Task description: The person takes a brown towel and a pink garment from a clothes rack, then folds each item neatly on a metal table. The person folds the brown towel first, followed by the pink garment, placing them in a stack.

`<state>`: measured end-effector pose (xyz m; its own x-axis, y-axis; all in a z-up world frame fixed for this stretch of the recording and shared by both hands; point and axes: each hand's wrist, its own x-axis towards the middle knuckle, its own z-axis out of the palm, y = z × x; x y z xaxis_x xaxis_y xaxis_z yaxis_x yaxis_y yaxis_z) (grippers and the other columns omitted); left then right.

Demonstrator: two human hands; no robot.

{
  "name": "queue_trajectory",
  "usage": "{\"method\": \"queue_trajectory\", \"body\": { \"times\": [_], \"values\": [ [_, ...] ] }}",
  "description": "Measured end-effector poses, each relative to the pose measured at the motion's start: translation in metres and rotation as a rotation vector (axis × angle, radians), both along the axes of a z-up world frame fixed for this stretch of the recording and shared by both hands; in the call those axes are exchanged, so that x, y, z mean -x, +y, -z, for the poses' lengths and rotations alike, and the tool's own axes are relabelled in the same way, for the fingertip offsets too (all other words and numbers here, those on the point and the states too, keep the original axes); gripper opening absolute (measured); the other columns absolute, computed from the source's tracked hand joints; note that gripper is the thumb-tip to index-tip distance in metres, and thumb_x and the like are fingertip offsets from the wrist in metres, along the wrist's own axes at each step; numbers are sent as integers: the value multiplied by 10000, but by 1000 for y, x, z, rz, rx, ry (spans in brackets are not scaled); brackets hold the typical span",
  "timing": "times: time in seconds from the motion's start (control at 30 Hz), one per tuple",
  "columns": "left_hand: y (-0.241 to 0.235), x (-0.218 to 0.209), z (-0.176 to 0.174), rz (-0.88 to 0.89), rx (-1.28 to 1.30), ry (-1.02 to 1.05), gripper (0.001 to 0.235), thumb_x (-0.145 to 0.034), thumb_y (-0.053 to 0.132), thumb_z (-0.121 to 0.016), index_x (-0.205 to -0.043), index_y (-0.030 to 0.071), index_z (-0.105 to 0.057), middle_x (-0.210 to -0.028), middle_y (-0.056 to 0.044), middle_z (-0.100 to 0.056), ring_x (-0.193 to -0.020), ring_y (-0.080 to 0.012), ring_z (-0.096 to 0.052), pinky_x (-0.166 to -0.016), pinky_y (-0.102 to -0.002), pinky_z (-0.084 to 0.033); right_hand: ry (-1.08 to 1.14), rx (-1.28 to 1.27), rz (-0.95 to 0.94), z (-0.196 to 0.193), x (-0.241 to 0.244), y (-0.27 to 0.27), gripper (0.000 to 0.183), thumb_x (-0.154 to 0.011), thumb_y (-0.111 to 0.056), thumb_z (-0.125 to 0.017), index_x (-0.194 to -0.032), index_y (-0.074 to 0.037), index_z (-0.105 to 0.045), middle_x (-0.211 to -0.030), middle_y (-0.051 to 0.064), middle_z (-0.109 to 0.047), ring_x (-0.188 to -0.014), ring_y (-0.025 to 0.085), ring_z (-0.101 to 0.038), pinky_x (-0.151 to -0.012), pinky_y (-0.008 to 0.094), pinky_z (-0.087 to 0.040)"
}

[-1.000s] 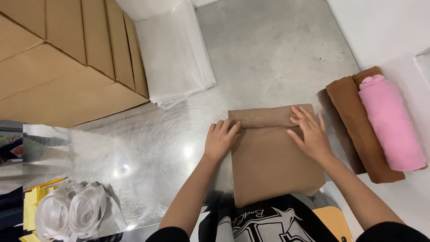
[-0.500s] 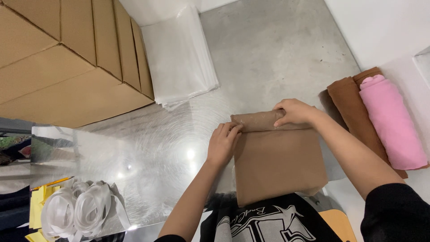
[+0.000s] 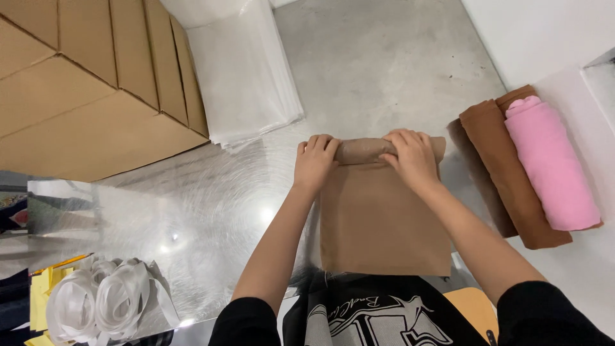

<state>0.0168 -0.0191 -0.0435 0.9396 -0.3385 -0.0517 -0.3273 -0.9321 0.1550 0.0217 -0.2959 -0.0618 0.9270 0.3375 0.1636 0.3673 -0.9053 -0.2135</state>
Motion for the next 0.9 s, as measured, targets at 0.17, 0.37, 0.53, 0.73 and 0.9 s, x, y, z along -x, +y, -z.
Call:
{"method": "queue_trajectory", "body": {
  "times": [0.17,0.37,0.53,0.73,0.9],
  "values": [
    [10,53,20,65,97,-340,326,-1027,216,-670,-1338,264,-588,-1310,7,-562,-1352,-223,-513,-1040,-425,-475,-121,-120,-39,-13,70,9,470,-946,-213,-784,-1392,-145,-651,-1435,59,-652,-1416,245,-556,-1213,496,-354],
    [17,102,33,89,91,-512,356,-1017,245,-647,-1371,279,-643,-1386,27,-613,-1353,-191,-549,-1016,-399,-448,-52,-163,-38,-21,98,-2,282,-1081,-305,-633,-1327,-186,-704,-1467,-6,-656,-1375,223,-584,-1162,488,-402],
    [12,109,29,50,129,-504,369,-1035,204,-612,-1400,254,-629,-1416,11,-595,-1369,-212,-539,-1038,-408,-434,59,-56,30,-32,51,-19,444,-1012,-488,-673,-1421,-314,-661,-1460,-65,-623,-1402,208,-525,-1108,470,-366],
    [6,123,26,28,149,-485,409,-1012,191,-618,-1418,241,-615,-1390,10,-586,-1369,-231,-536,-1044,-409,-448,718,-4,29,-73,18,-12,800,-845,-570,-846,-1508,-183,-623,-1498,116,-653,-1447,345,-550,-1146,588,-350],
    [5,112,24,-14,156,-428,574,-1034,231,-604,-1585,164,-457,-1430,-60,-512,-1462,-288,-450,-1140,-443,-411,549,70,30,-71,10,2,615,-860,-512,-833,-1379,-209,-703,-1351,55,-684,-1352,287,-595,-1087,513,-456]
  ]
}}
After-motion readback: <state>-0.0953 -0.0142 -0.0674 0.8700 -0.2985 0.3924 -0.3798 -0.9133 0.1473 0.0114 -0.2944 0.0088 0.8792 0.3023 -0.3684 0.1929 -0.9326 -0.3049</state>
